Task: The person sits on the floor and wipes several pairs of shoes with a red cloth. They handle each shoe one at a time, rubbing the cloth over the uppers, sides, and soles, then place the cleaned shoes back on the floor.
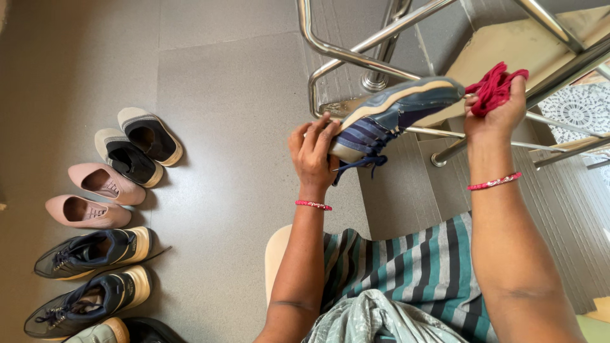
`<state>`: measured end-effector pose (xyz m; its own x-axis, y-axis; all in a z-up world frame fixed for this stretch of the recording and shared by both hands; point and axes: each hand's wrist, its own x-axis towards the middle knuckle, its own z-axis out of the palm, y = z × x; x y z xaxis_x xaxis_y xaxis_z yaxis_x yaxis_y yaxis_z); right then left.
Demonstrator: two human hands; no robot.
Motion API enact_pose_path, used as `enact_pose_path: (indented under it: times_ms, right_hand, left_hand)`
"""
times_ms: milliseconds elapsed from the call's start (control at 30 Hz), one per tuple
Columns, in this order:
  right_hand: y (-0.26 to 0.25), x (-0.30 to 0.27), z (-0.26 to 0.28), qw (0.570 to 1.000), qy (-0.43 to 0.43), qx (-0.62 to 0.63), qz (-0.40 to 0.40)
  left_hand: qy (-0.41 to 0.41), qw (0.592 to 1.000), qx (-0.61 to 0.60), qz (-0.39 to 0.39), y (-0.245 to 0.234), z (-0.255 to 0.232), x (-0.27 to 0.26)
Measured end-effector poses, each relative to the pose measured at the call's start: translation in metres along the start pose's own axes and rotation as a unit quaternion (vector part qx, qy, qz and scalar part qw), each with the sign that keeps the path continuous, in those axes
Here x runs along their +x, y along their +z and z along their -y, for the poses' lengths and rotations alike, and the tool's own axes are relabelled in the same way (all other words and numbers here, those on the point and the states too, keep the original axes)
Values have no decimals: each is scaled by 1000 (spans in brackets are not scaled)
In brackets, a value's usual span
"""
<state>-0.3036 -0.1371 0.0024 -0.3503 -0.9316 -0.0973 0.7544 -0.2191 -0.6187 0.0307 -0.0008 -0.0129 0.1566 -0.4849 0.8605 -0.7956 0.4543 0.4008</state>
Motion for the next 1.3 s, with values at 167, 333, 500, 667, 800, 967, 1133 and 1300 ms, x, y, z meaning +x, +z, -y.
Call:
enact_pose_path:
  times_ms: [167, 333, 500, 667, 800, 967, 1133, 1300]
  right_hand:
    - [5, -5, -18, 984, -117, -129, 25]
    - [4, -22, -48, 949, -156, -174, 211]
    - [42, -61, -43, 976, 5, -48, 213]
    - [68, -94, -36, 963, 4, -117, 244]
    - [56, -101, -61, 907, -86, -304, 279]
    - [68, -146, -81, 770, -234, -451, 385]
    - [106, -202, -81, 639, -409, -463, 458]
    - [121, -205, -94, 556, -446, -487, 505]
  left_hand:
    - [-33, 999, -27, 23, 9, 0, -3]
    - [-130, 977, -166, -34, 16, 5, -6]
    - [-205, 934, -285, -70, 28, 14, -12]
    - [-232, 876, -401, -136, 60, 50, -43]
    - [-378, 718, -520, -269, 93, 88, -67]
    - [-320, 727, -543, -273, 75, 78, -56]
    - [-414, 619, -592, -307, 59, 57, -33]
    - [-469, 578, -598, -298, 47, 59, -33]
